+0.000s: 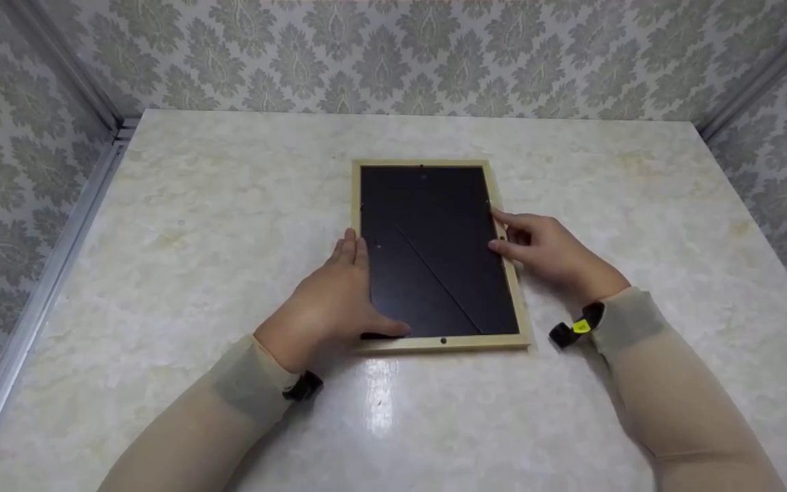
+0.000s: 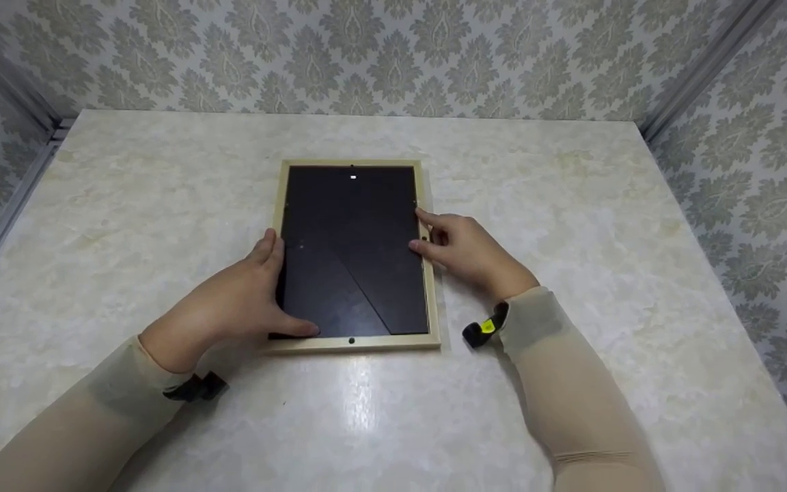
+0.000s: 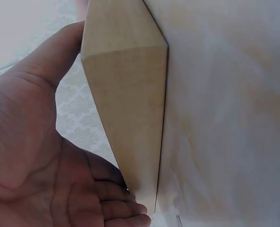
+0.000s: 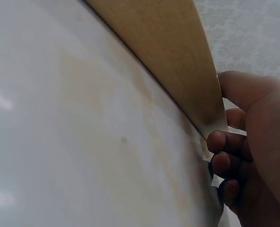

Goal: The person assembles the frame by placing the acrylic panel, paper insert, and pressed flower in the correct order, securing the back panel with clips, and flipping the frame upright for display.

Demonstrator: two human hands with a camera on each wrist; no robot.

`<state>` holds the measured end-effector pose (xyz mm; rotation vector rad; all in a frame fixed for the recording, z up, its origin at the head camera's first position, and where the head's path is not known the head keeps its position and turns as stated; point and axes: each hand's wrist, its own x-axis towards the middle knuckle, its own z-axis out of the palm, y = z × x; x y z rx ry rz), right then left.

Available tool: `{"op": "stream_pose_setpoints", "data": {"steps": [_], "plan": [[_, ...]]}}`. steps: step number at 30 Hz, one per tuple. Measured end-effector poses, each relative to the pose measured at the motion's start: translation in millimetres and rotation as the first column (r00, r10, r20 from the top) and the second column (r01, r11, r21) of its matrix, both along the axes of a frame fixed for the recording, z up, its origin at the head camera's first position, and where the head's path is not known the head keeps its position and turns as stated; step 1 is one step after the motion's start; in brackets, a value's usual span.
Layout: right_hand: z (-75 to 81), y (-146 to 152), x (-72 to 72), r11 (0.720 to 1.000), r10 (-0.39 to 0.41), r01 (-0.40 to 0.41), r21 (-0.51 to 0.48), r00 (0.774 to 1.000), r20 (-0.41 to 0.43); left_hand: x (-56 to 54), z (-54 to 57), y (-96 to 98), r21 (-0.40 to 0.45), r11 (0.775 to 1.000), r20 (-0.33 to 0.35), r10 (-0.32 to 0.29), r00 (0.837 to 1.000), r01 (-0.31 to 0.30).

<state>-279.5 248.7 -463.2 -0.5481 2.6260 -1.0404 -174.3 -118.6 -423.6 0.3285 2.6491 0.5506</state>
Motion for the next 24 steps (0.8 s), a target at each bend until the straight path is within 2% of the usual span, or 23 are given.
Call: {"op": "stream_pose_setpoints", "data": {"steps": [3, 6, 11, 13, 15, 18, 24], "plan": [[12.6, -3, -6.4, 0.996, 0.039, -0.036, 0.086, 0.999, -0.027, 2.4, -2.2, 0.3, 0.032, 0.999, -0.01, 0.015, 1.0, -0.015], [28.6, -10, -12.5, 0.982, 0.062, -0.054, 0.18, 0.997, -0.035, 7.3, -4.3, 1.7, 0.03, 0.999, -0.015, 0.02, 1.0, -0.02], [57.6, -27, -34.1, 0.951, 0.082, -0.054, 0.303, 0.993, -0.082, 17.9, -0.7, 13.0, -0.054, 0.998, -0.05, 0.006, 0.999, -0.009], [64.3, -37, -47.1, 0.951, 0.1, -0.068, 0.302, 0.991, -0.09, 22.8, 2.2, 18.6, -0.104, 0.995, -0.067, -0.003, 0.998, -0.004], [66.2, -49, -60.1, 0.962, 0.106, -0.083, 0.261, 0.992, -0.076, 26.7, 4.3, 23.1, -0.16, 0.987, -0.075, -0.016, 0.997, 0.004], [61.1, -65, -75.8, 0.981, 0.081, -0.071, 0.183, 0.996, -0.048, 28.9, 6.9, 27.4, -0.242, 0.97, -0.084, -0.046, 0.995, 0.025], [46.8, -86, -92.9, 0.991, 0.012, -0.002, 0.134, 0.997, -0.076, 28.6, 10.6, 30.9, -0.323, 0.944, -0.132, -0.108, 0.985, 0.061]]}}
